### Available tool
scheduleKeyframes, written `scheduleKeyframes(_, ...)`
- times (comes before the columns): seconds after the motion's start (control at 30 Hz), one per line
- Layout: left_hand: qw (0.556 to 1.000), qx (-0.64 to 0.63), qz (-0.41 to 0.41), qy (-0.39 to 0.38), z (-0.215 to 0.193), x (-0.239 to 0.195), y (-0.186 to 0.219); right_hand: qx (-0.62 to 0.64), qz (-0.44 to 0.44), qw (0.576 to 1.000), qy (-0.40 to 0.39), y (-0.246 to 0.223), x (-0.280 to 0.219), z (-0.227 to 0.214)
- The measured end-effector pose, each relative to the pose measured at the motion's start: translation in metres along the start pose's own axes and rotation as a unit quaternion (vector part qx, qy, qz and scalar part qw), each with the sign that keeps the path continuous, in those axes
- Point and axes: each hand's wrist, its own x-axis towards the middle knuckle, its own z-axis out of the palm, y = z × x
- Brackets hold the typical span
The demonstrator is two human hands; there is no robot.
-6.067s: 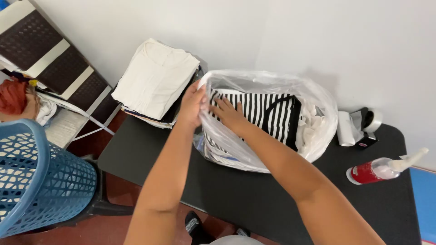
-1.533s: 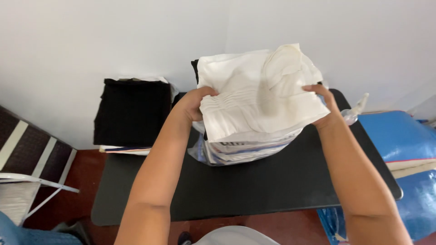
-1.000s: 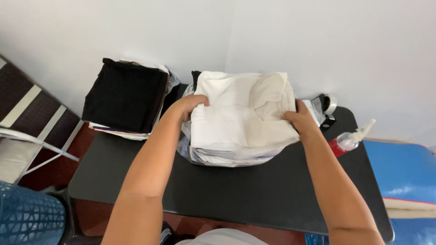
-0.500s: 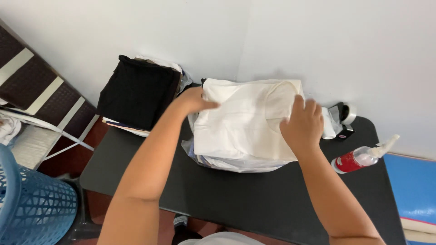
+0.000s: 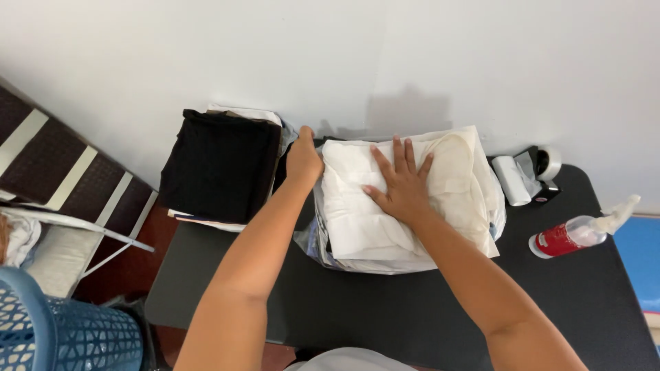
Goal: The person places folded white, black, olive, and blue garments into a plastic bag on a table. They arrange the items inside the bag and fold the bag's edges over the contents.
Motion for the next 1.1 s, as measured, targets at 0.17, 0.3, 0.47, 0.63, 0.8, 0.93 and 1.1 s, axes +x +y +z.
scheduleKeyframes(0.17, 0.996, -0.057, 0.002, 0.069, 0.041, 0.062, -0.015, -0.045, -0.014, 0.999, 0.007, -0.001, -0.002, 0.005)
scheduleKeyframes(0.3, 0.982, -0.112, -0.132, -0.077, 0.035, 0.079, 0.006, -0.068, -0.03, 0.997, 0.006, 0.0, 0.0, 0.008)
scheduleKeyframes(0.47, 0.976, -0.023, 0.201, 0.074, 0.033, 0.046, 0.007, -0.063, 0.011, 0.995, -0.07, 0.006, 0.01, 0.014)
scheduleKeyframes(0.63, 0.904, 0.13, 0.372, 0.167, -0.013, -0.015, -0.016, -0.036, 0.056, 0.985, -0.161, 0.012, 0.028, 0.014)
scheduleKeyframes(0.8, 0.981, 0.119, 0.13, 0.085, -0.021, -0.036, -0.073, -0.009, 0.079, 0.982, -0.169, 0.006, 0.043, -0.004)
scheduleKeyframes(0.93, 0.9, -0.386, -0.197, -0.042, -0.011, -0.063, -0.051, -0.139, -0.045, 0.98, 0.136, 0.001, 0.026, 0.008)
scheduleKeyframes(1.1, 0.823, -0.488, -0.283, -0.067, -0.01, -0.089, -0.024, 0.048, -0.084, 0.995, -0.016, -0.051, 0.002, -0.044)
